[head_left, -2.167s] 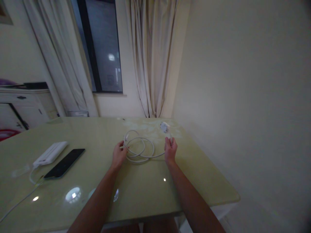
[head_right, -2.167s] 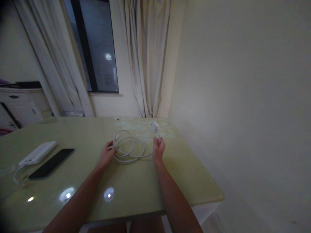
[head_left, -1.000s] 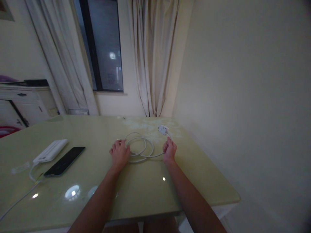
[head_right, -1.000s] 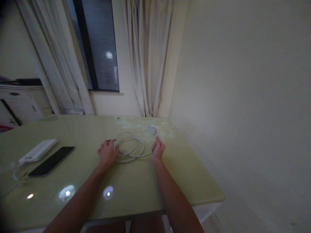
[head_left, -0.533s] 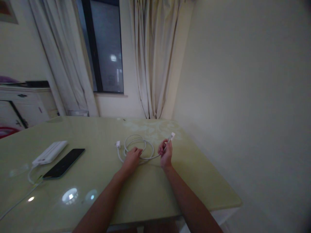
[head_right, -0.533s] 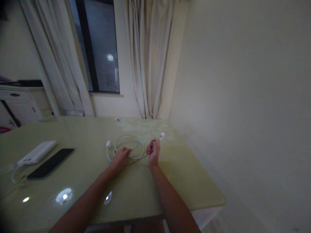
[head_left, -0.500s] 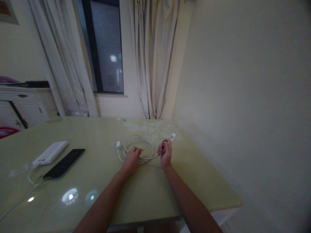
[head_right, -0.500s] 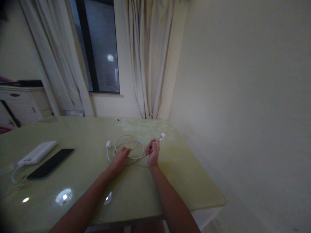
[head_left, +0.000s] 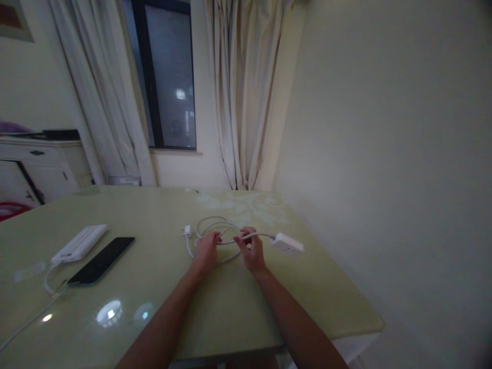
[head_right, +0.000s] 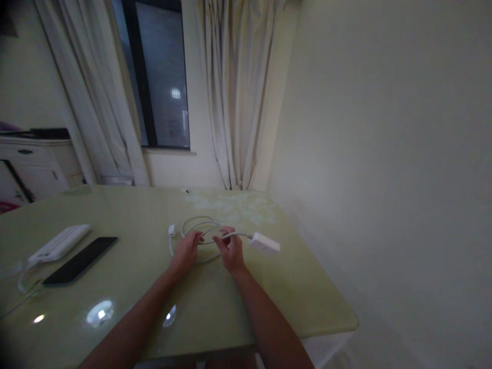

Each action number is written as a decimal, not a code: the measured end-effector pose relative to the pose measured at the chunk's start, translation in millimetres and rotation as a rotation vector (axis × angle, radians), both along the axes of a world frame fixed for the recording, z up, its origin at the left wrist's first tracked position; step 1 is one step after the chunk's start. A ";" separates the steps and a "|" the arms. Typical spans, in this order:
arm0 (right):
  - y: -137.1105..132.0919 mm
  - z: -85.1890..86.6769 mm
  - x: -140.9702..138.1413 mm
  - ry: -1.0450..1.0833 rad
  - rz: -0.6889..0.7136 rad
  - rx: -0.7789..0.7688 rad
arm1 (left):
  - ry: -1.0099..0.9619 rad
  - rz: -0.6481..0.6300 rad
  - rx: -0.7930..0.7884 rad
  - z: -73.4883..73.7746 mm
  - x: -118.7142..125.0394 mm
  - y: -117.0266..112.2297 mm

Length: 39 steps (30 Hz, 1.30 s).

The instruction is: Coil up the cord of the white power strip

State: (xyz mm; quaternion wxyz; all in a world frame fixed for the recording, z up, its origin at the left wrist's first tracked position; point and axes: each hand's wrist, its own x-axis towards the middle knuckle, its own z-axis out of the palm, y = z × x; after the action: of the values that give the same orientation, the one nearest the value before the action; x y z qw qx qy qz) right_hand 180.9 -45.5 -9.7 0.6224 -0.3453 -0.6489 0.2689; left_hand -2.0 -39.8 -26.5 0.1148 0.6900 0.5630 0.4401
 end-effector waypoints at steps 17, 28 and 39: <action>-5.8 -3.6 -12.5 -0.163 0.196 -0.089 | -0.039 -0.158 -0.096 13.7 8.1 -15.1; 2.0 -3.1 -0.1 -0.304 0.006 -0.054 | -0.294 -0.140 -0.167 19.7 5.8 -10.5; 32.5 -28.7 15.8 -0.145 -0.161 -0.197 | -0.640 0.011 -0.149 29.2 -8.5 -7.0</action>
State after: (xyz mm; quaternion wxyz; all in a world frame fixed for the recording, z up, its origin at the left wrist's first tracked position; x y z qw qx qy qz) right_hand 196.8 -13.0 -38.4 0.5564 -0.4744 -0.6328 0.2547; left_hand -10.5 -46.7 2.7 0.3337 0.5033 0.5328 0.5929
